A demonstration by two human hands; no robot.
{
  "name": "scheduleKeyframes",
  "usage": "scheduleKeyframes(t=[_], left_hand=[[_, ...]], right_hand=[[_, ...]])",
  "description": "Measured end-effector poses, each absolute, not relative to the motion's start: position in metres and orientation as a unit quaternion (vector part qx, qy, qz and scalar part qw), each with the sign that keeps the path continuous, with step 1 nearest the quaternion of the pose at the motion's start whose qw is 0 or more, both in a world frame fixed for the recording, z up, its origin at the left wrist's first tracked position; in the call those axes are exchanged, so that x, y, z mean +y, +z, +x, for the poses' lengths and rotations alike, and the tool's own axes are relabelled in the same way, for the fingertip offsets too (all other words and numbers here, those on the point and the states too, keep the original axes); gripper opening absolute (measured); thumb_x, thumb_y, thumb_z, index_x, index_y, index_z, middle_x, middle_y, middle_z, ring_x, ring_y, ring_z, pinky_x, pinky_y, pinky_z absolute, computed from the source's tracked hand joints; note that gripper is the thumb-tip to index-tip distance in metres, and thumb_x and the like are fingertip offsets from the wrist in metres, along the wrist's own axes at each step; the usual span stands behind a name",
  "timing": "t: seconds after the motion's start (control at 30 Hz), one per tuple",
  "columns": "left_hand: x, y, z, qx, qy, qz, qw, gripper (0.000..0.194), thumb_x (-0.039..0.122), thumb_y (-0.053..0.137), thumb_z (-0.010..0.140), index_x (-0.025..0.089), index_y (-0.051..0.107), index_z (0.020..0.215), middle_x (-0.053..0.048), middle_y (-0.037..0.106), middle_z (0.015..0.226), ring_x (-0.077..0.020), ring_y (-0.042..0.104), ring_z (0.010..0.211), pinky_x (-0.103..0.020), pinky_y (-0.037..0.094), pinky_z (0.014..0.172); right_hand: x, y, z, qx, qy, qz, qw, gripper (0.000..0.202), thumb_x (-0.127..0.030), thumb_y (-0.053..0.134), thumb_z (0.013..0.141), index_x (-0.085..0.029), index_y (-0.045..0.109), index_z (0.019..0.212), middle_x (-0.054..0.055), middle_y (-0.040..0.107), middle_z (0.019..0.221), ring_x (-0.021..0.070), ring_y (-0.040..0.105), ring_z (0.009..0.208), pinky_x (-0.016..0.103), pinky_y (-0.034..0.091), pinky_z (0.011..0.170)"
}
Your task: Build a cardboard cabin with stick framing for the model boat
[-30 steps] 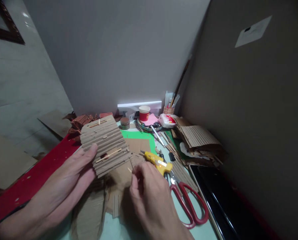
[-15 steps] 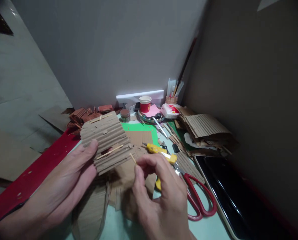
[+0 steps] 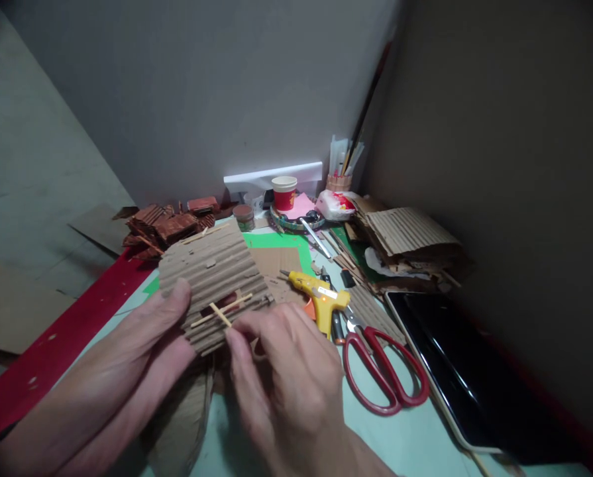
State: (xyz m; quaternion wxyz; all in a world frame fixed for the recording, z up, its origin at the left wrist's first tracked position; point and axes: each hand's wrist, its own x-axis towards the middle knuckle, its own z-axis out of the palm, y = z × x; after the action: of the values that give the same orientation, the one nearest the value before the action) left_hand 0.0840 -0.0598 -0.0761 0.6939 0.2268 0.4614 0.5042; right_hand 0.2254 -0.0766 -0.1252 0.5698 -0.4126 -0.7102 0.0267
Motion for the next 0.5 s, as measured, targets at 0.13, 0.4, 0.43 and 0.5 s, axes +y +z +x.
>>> scheduleKeyframes(t=[0.13, 0.4, 0.43, 0.5], left_hand=[[-0.0601, -0.0729, 0.0849, 0.481, 0.498, 0.205, 0.692, 0.044, 0.034, 0.075, 0.083, 0.032, 0.064, 0.126, 0.0, 0.063, 0.142, -0.0273, 0.04, 0.145, -0.039, 0.048, 0.111], [-0.0608, -0.0749, 0.0869, 0.5, 0.508, 0.202, 0.672, 0.05, 0.036, 0.081, 0.077, 0.031, 0.067, 0.124, -0.003, 0.067, 0.138, -0.0311, 0.047, 0.14, -0.037, 0.05, 0.108], [-0.0609, -0.0759, 0.0865, 0.502, 0.512, 0.201, 0.668, 0.049, 0.036, 0.081, 0.076, 0.031, 0.068, 0.123, -0.002, 0.068, 0.136, -0.0314, 0.048, 0.14, -0.037, 0.052, 0.107], [-0.0613, -0.0773, 0.0854, 0.497, 0.515, 0.204, 0.668, 0.047, 0.036, 0.08, 0.077, 0.033, 0.069, 0.123, -0.001, 0.068, 0.135, -0.0312, 0.049, 0.139, -0.035, 0.053, 0.104]], right_hand=[[-0.0771, -0.1258, 0.2243, -0.712, 0.023, -0.411, 0.569, 0.009, -0.002, 0.063, 0.087, -0.01, 0.066, 0.085, 0.004, 0.065, 0.074, 0.011, 0.056, 0.067, 0.025, 0.046, 0.063], [-0.0759, -0.1272, 0.2239, -0.711, 0.016, -0.425, 0.561, 0.009, -0.004, 0.063, 0.087, -0.013, 0.065, 0.085, 0.004, 0.065, 0.074, 0.0139, 0.057, 0.067, 0.029, 0.046, 0.065], [-0.0761, -0.1265, 0.2241, -0.713, 0.013, -0.428, 0.555, 0.01, -0.004, 0.063, 0.086, -0.014, 0.065, 0.084, 0.004, 0.066, 0.073, 0.0143, 0.058, 0.066, 0.03, 0.046, 0.064], [-0.0767, -0.1253, 0.2245, -0.714, 0.01, -0.431, 0.552, 0.011, -0.004, 0.063, 0.086, -0.015, 0.064, 0.084, 0.005, 0.066, 0.073, 0.0153, 0.059, 0.066, 0.03, 0.047, 0.065]])
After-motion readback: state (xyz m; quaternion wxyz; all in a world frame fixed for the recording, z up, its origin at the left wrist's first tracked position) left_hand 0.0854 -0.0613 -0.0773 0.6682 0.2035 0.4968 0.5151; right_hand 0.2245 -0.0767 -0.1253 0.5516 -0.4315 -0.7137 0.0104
